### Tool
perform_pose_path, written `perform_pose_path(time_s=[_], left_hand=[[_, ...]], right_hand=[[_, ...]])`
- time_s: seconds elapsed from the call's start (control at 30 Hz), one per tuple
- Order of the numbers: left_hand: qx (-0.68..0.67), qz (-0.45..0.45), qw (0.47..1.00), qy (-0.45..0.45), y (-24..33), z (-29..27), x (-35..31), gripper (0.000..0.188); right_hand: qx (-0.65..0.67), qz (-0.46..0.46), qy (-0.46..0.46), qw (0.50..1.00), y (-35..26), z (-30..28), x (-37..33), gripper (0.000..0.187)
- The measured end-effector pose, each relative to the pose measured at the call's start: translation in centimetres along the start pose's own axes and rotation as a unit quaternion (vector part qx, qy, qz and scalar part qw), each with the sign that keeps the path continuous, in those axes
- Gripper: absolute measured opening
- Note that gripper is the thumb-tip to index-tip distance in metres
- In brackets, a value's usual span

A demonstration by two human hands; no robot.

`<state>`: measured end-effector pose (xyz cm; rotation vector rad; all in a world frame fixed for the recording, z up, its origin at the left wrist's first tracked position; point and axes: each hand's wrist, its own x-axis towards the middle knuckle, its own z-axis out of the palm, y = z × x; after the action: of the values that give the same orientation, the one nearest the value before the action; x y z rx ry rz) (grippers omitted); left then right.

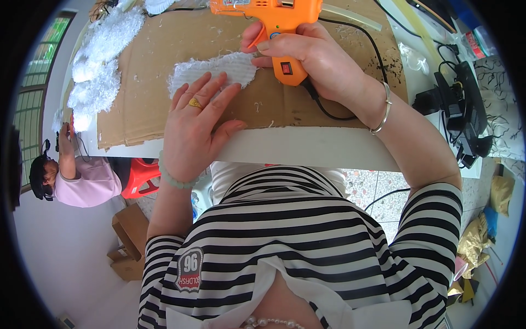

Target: Gluing white fluffy material onto a piece of fabric using a hot glue gun.

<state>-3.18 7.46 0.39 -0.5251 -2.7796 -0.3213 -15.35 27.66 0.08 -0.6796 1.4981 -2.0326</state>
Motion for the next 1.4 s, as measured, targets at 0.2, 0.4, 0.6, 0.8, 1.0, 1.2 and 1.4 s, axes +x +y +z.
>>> perform_pose_path(time_s=[0.2, 0.4, 0.6, 0.8, 1.0, 1.2, 1.4], left_hand=[[-0.037, -0.001, 0.999, -0.003, -0.4, 0.5, -0.1, 0.048], [-0.062, -0.008, 0.998, 0.001, -0.6, 0.7, -0.3, 0.048], [-0.058, -0.005, 0.998, -0.008, -0.8, 0.5, -0.2, 0.047], [-0.063, 0.001, 0.998, -0.018, -0.5, 0.4, 0.2, 0.046], [-0.062, 0.007, 0.998, 0.0, -0.7, 0.6, -0.2, 0.046], [-0.067, 0.005, 0.997, 0.024, -1.1, 0.3, -0.5, 0.042], [-0.03, -0.036, 0.991, 0.125, -3.6, -2.4, -2.3, 0.032]], right_hand=[[0.0, 0.006, -0.001, 1.0, -0.1, 0.0, -0.1, 0.032], [0.01, -0.002, -0.009, 1.0, 0.3, -0.4, 0.0, 0.03], [0.01, -0.002, -0.009, 1.0, 0.3, -0.3, 0.1, 0.03], [0.003, 0.009, -0.002, 1.0, -0.1, -0.1, 0.0, 0.032], [-0.004, -0.002, -0.001, 1.0, -0.3, -0.1, -0.2, 0.034], [-0.037, -0.006, -0.004, 0.999, -1.7, 0.6, -0.5, 0.035], [-0.092, -0.019, -0.01, 0.995, -3.2, 0.6, -0.9, 0.04]])
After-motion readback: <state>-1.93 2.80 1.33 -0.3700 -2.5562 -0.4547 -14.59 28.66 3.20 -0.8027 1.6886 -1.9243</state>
